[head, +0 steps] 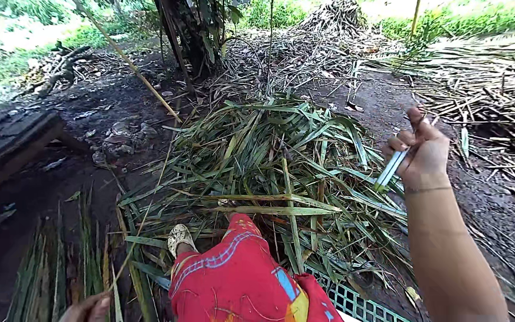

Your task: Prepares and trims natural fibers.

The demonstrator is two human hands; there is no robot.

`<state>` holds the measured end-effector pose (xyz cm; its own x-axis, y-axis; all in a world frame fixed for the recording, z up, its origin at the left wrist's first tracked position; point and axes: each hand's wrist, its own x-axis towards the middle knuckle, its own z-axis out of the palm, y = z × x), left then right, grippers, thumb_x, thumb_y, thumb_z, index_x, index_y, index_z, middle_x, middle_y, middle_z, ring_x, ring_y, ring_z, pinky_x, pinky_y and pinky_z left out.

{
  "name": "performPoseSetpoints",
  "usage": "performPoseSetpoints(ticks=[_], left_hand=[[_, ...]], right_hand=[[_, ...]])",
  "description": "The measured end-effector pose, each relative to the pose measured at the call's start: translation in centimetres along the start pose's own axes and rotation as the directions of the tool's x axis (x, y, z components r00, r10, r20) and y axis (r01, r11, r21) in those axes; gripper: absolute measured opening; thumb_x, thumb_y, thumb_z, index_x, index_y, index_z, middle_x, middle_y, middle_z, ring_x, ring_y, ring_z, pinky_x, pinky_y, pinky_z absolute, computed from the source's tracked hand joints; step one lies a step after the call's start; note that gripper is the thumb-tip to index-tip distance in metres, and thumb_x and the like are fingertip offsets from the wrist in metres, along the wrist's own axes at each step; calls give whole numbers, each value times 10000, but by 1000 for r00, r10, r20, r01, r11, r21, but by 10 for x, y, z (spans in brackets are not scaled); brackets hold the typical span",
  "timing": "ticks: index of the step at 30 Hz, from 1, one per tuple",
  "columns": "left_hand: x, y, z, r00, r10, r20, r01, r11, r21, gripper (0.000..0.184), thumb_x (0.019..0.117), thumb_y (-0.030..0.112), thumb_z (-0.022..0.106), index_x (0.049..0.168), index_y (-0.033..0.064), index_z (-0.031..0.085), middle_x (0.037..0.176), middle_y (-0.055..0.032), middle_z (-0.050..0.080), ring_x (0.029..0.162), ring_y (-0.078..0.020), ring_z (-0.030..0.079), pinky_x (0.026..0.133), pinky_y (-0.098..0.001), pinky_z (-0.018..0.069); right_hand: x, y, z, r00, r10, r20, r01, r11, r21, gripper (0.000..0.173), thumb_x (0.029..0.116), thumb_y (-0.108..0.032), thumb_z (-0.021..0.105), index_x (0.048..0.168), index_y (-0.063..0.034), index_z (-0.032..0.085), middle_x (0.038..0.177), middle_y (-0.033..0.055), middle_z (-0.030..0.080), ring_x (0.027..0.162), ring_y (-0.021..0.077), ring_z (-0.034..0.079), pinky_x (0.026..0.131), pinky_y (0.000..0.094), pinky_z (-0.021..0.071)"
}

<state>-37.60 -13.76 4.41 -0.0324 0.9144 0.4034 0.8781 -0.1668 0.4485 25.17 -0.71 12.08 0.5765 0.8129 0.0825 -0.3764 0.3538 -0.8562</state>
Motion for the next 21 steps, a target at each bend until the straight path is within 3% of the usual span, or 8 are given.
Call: performPoseSetpoints(ticks=[2, 3, 5, 8, 10, 14, 17, 21], left_hand=[[2, 34, 19, 999, 31, -29, -33, 998, -50, 325, 1039, 148, 536, 1009, -137, 688, 890, -277, 697, 795, -313, 689, 773, -435, 559], [3, 55, 30, 998, 53, -35, -56, 995, -87, 307, 1028, 144, 549, 988, -124, 695, 874, -256, 700, 773, -284, 686, 751, -405, 563], [8, 93, 51, 994, 99, -49, -105, 982, -155, 299, 1013, 157, 562, 957, -96, 711, 857, -216, 711, 764, -218, 688, 741, -329, 566], [13, 135, 73, 982, 169, -89, -185, 956, -227, 312, 1009, 193, 562, 927, -62, 722, 837, -174, 712, 763, -143, 670, 742, -233, 541], [15, 153, 81, 970, 217, -113, -239, 938, -252, 302, 1004, 188, 562, 917, -51, 725, 818, -158, 707, 760, -117, 661, 743, -193, 525], [15, 168, 86, 948, 272, -166, -307, 917, -253, 288, 1012, 185, 561, 908, -41, 706, 791, -150, 674, 742, -102, 629, 717, -145, 491], [14, 170, 83, 930, 307, -202, -348, 912, -218, 278, 1025, 192, 554, 921, -24, 694, 808, -150, 673, 791, -117, 644, 755, -144, 495], [13, 163, 76, 882, 378, -280, -418, 904, -96, 251, 1052, 184, 527, 944, -2, 657, 836, -152, 649, 833, -173, 632, 794, -191, 500]], right_hand=[[-36, 25, 24, 981, 105, 165, -72, 978, -195, 417, 1112, -314, 224, 1368, -216, 537, 510, -141, 401, 420, -12, 407, 461, 181, 415], [-58, 38, 37, 937, 195, 291, -113, 955, -276, 451, 1094, -299, 213, 1423, -184, 499, 505, -135, 419, 420, -17, 419, 462, 173, 422], [-101, 60, 62, 781, 364, 508, -193, 913, -359, 491, 1051, -238, 268, 1492, -129, 455, 525, -130, 458, 442, -27, 426, 472, 157, 406], [-139, 68, 90, 515, 482, 708, -271, 876, -399, 496, 1027, -186, 360, 1504, -68, 434, 579, -151, 451, 470, -44, 401, 470, 137, 368], [-148, 66, 100, 428, 505, 749, -308, 861, -404, 476, 1021, -184, 376, 1471, -57, 461, 591, -158, 438, 470, -48, 392, 466, 127, 356], [-150, 56, 101, 472, 494, 730, -348, 865, -361, 395, 1018, -148, 386, 1354, -78, 582, 572, -165, 449, 461, -57, 403, 460, 119, 359], [-148, 52, 92, 520, 467, 715, -368, 878, -306, 351, 1013, -133, 426, 1288, -75, 637, 561, -161, 475, 464, -61, 426, 467, 117, 374], [-133, 42, 79, 623, 415, 663, -346, 906, -242, 395, 1031, -216, 418, 1342, -112, 638, 526, -130, 483, 441, -53, 433, 455, 112, 379]])
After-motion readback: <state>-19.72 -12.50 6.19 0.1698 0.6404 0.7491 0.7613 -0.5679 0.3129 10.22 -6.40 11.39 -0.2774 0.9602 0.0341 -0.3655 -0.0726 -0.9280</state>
